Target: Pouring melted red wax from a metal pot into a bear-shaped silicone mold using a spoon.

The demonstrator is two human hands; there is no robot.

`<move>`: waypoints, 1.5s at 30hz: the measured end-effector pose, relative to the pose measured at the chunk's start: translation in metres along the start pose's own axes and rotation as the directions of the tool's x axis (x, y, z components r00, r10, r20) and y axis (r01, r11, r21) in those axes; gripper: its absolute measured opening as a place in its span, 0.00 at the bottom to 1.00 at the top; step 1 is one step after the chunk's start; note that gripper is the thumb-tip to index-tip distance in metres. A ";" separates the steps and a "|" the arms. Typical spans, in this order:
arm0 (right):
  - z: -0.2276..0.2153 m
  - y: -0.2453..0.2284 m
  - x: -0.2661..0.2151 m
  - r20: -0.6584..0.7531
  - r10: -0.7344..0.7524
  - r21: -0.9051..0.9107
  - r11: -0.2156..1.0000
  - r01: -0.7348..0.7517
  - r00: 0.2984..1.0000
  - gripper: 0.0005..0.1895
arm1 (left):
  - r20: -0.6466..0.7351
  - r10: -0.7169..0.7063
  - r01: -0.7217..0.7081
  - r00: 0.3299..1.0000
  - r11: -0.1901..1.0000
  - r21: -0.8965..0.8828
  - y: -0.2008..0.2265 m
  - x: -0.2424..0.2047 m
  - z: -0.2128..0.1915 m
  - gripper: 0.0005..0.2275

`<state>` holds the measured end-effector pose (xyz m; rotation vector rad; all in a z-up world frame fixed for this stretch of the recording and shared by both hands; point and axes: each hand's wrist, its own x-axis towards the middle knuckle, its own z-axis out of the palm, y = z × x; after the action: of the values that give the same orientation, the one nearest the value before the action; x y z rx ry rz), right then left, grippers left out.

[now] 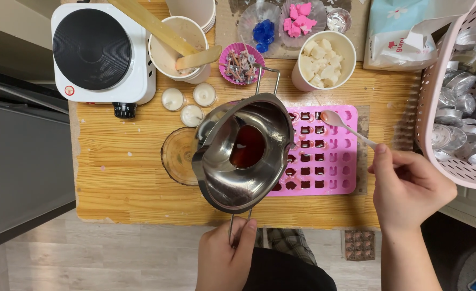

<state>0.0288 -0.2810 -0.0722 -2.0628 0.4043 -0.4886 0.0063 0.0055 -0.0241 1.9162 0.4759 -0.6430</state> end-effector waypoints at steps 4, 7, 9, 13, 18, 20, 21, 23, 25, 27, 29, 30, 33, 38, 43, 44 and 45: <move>0.008 -0.033 0.011 -0.017 -0.033 -0.103 0.994 0.031 0.999 0.09 | 0.002 0.014 -0.014 1.000 1.000 0.006 0.000 0.000 0.000 0.13; 0.006 -0.034 0.009 0.017 -0.106 -0.228 0.968 0.107 0.994 0.10 | -0.005 0.023 -0.023 1.000 1.000 0.015 -0.003 -0.001 0.000 0.13; 0.005 -0.033 0.009 0.019 -0.127 -0.247 0.961 0.128 0.992 0.10 | -0.002 0.034 -0.034 0.999 0.999 0.006 -0.006 -0.001 0.001 0.14; 0.004 -0.030 0.007 0.022 -0.169 -0.277 0.946 0.168 0.985 0.10 | -0.003 0.030 -0.030 1.000 1.000 0.005 -0.003 -0.001 0.001 0.13; 0.005 -0.038 0.008 0.053 -0.213 -0.313 0.924 0.219 0.976 0.07 | -0.006 0.037 -0.037 0.999 0.999 0.002 -0.007 -0.002 0.002 0.13; 0.006 -0.046 0.009 0.072 -0.230 -0.312 0.919 0.241 0.970 0.05 | -0.005 0.026 -0.026 1.000 1.000 -0.009 -0.006 -0.003 0.003 0.13; 0.008 -0.049 0.010 0.090 -0.248 -0.309 0.914 0.264 0.965 0.04 | -0.005 0.016 -0.016 1.000 1.000 -0.021 -0.006 -0.003 0.003 0.13; 0.011 -0.050 0.012 0.129 -0.286 -0.304 0.900 0.312 0.950 0.02 | -0.003 0.024 -0.024 1.000 1.000 -0.017 -0.007 -0.003 0.003 0.13; 0.010 -0.044 0.011 0.167 -0.322 -0.297 0.885 0.359 0.932 0.02 | -0.001 0.031 -0.031 1.000 0.999 -0.014 -0.007 -0.003 0.003 0.12; 0.008 -0.032 0.006 0.222 -0.380 -0.281 0.857 0.432 0.898 0.05 | -0.002 -0.014 0.014 1.000 1.000 -0.015 -0.004 -0.003 0.003 0.12; 0.014 -0.046 0.013 0.227 -0.409 -0.280 0.842 0.462 0.884 0.05 | -0.010 0.011 -0.011 1.000 1.000 -0.005 -0.007 -0.003 0.003 0.13; 0.016 -0.054 0.017 0.232 -0.437 -0.280 0.826 0.490 0.869 0.05 | -0.016 0.036 -0.036 0.999 0.999 0.005 -0.009 -0.003 0.003 0.13; 0.009 -0.034 0.009 0.257 -0.420 -0.271 0.833 0.482 0.870 0.06 | -0.014 0.034 -0.034 0.999 0.999 0.011 -0.008 -0.003 0.003 0.12; 0.007 -0.033 0.008 0.262 -0.416 -0.293 0.826 0.482 0.871 0.06 | -0.018 0.029 -0.029 0.999 1.000 -0.005 -0.007 -0.004 0.005 0.12; 0.008 -0.035 0.009 0.272 -0.412 -0.303 0.821 0.484 0.869 0.06 | -0.011 0.013 -0.014 1.000 1.000 -0.021 -0.006 -0.004 0.006 0.12; 0.007 -0.034 0.009 0.272 -0.418 -0.295 0.821 0.489 0.867 0.06 | -0.014 0.028 -0.028 1.000 0.999 -0.030 -0.007 -0.004 0.006 0.12; 0.007 -0.034 0.008 0.271 -0.424 -0.286 0.822 0.493 0.864 0.06 | -0.017 0.042 -0.043 0.999 0.998 -0.039 -0.008 -0.004 0.006 0.12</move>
<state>0.0422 -0.2630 -0.0451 -2.5415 -0.1565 -0.5169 -0.0026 0.0027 -0.0293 1.8906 0.4539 -0.5872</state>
